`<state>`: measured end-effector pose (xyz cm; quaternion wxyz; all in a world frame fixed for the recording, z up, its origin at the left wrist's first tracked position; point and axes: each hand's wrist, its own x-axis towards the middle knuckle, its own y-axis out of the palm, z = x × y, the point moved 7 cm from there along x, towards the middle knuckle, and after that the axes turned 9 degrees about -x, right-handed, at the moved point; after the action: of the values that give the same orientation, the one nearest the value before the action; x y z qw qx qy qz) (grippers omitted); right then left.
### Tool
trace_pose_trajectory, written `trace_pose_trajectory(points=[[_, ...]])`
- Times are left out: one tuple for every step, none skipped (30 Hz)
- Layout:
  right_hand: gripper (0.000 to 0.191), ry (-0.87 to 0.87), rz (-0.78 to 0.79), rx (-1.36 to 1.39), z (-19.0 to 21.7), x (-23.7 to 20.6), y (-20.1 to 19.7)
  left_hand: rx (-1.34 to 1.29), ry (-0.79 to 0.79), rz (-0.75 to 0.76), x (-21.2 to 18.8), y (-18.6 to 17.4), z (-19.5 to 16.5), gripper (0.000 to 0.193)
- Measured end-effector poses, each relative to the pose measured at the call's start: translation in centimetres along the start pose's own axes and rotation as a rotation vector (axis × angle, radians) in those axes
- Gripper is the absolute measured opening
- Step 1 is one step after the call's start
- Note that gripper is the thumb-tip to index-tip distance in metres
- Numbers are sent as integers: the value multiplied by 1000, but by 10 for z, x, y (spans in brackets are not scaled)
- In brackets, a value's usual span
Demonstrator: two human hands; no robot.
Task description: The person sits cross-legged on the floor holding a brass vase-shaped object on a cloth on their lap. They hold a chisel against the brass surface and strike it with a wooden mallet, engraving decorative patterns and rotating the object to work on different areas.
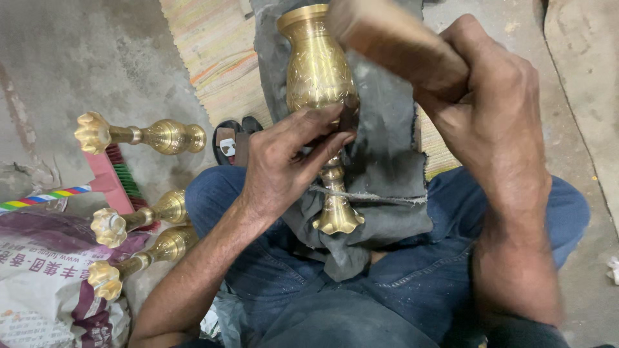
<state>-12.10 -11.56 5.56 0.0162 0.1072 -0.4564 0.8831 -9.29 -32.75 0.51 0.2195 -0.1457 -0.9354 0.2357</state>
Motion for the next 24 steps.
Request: trace_pose_trajectory(points=[[29, -135, -43, -149, 10, -1, -1, -3, -10, -1, -1, -1, 0, 30], [32, -274, -90, -299, 18, -4, -3, -4, -14, -4, -1, -2, 0, 28], [35, -412, -137, -448, 26, -9, -3, -1, -17, 0, 0, -2, 0, 29], [32, -326, -117, -350, 19, -8, -3, 1, -26, 6, 0, -2, 1, 29], [29, -240, -99, -253, 12, -7, -1, 3, -33, 12, 0, -2, 2, 30], [29, -237, -98, -266, 9, -9, 0, 5, -23, 9, 1, -2, 2, 29], [29, -235, -97, -280, 7, -10, 2, 7, -18, 6, 1, -3, 2, 28], [32, -316, -111, -403, 9, -12, 2, 9, -13, 3, 1, -3, 2, 27], [34, -397, -129, -528, 11, -15, 4, 6, 2, 6, 1, -3, 1, 27], [32, -381, -154, -473, 8, -16, 2, 3, 17, 9, 1, -3, 1, 28], [30, -366, -175, -416, 5, -16, 1, 1, 29, 11, 1, -3, 0, 28], [29, -362, -182, -398, 4, -17, 1, -19, 13, 12, 0, -4, 2, 31], [28, -358, -189, -379, 2, -17, 2, -40, -2, 13, 0, -4, 3, 34], [29, -366, -176, -397, 2, -18, 3, -61, -21, 13, 0, -4, 4, 37], [28, -362, -176, -394, 2, -17, 4, -48, -16, 6, -1, -5, 3, 36], [28, -358, -176, -392, 2, -17, 5, -37, -7, 0, -1, -6, 2, 35], [27, -339, -185, -371, 3, -16, 5, -27, 2, -5, 0, -6, 2, 34], [27, -330, -173, -357, 3, -14, 4, -39, -2, -9, 0, -7, 2, 35], [28, -320, -162, -342, 4, -13, 5, -49, -5, -15, -1, -7, 2, 36], [29, -319, -131, -330, 5, -11, 5, -59, -9, -21, -1, -8, 3, 37], [31, -328, -125, -351, 8, -11, 4, -58, -17, -18, -1, -8, 4, 34], [32, -337, -119, -371, 10, -10, 4, -56, -24, -12, -1, -8, 5, 31], [33, -355, -141, -427, 15, -10, 2, -55, -30, -5, -1, -8, 6, 29], [34, -370, -162, -483, 19, -11, 1, -69, -26, 0, -1, -8, 7, 31]])
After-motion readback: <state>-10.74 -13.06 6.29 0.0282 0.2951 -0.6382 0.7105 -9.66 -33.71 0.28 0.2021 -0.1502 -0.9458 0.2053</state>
